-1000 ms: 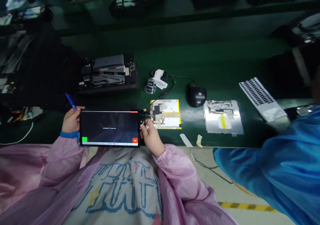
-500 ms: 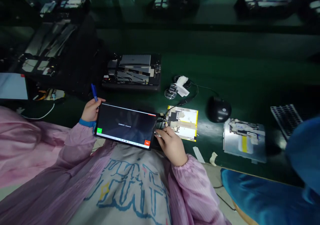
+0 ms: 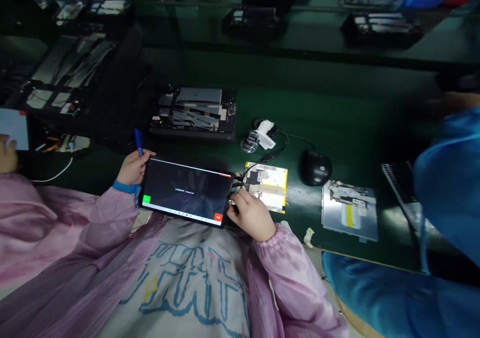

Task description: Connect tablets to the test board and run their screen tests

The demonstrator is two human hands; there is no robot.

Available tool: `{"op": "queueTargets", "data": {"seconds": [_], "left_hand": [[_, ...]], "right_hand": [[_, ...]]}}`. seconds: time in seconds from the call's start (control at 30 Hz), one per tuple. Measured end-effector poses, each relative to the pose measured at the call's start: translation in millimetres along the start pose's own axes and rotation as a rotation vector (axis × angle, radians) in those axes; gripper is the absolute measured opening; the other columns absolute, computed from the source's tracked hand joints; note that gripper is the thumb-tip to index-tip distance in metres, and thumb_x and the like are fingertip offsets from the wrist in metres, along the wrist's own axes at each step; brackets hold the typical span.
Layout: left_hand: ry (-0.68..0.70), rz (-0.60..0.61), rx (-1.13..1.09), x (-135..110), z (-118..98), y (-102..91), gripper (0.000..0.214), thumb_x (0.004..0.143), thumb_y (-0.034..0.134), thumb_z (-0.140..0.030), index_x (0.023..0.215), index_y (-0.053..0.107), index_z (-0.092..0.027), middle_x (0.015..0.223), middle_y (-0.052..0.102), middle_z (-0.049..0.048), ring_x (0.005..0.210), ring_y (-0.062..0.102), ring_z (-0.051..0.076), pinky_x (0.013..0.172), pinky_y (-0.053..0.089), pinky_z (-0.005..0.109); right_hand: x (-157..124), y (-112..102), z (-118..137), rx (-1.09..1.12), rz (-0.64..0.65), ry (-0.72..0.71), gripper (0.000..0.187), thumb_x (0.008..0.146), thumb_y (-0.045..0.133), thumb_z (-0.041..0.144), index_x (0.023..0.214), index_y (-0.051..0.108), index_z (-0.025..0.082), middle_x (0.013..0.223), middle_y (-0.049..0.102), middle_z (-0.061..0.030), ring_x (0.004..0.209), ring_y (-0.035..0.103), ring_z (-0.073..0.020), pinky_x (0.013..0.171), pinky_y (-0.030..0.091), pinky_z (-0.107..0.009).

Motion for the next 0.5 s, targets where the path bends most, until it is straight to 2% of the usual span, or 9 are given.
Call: {"op": "queueTargets", "data": {"seconds": [0.13,0.27,0.4,0.5], "left_hand": [[0.001,-0.009,0.025,0.0,-1.1,0.8,0.019,0.07,0.071,-0.03,0.073,0.063,-0.013,0.038,0.031,-0.0089,0.03,0.024,0.003,0.031,0.013,0.016],[-0.01,-0.059,0.024,-0.2,-1.5,-4.7,0.017,0.072,0.069,-0.029,0.073,0.063,-0.014,0.037,0.029,-0.0094,0.029,0.023,0.003,0.031,0.012,0.016],[-0.018,-0.052,0.015,1.4,0.8,-6.6,0.018,0.071,0.07,-0.03,0.074,0.063,-0.014,0.038,0.03,-0.0092,0.03,0.023,0.003,0.031,0.012,0.016],[-0.004,-0.044,0.013,2.6,1.5,-7.3,0.019,0.07,0.07,-0.031,0.074,0.064,-0.014,0.038,0.03,-0.009,0.03,0.023,0.004,0.031,0.013,0.016]], "right_hand": [[1.2,-4.3,-1.9,0.016,-0.011,-0.019,0.011,0.076,0.048,0.015,0.08,0.057,0.019,0.077,0.058,-0.0071,0.065,0.055,-0.0182,0.055,0.046,-0.03],[2.7,-24.9,-17.2,0.094,-0.061,0.03,0.008,0.077,0.048,0.015,0.074,0.051,0.021,0.071,0.055,-0.0051,0.066,0.055,-0.0185,0.058,0.046,-0.03],[4.0,-56.9,-67.2,0.228,-0.18,0.295,0.015,0.085,0.051,0.028,0.071,0.049,0.023,0.069,0.057,-0.0033,0.066,0.055,-0.0174,0.061,0.045,-0.03],[3.7,-67.9,-110.6,0.28,-0.199,0.508,0.025,0.084,0.053,0.041,0.07,0.054,0.022,0.062,0.056,-0.001,0.056,0.05,-0.015,0.054,0.039,-0.028]]}}
Point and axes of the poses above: each hand's wrist, its own x-axis towards the middle knuckle, its own y-axis out of the palm, z = x × y, the point moved 9 cm from there along x, towards the middle knuckle
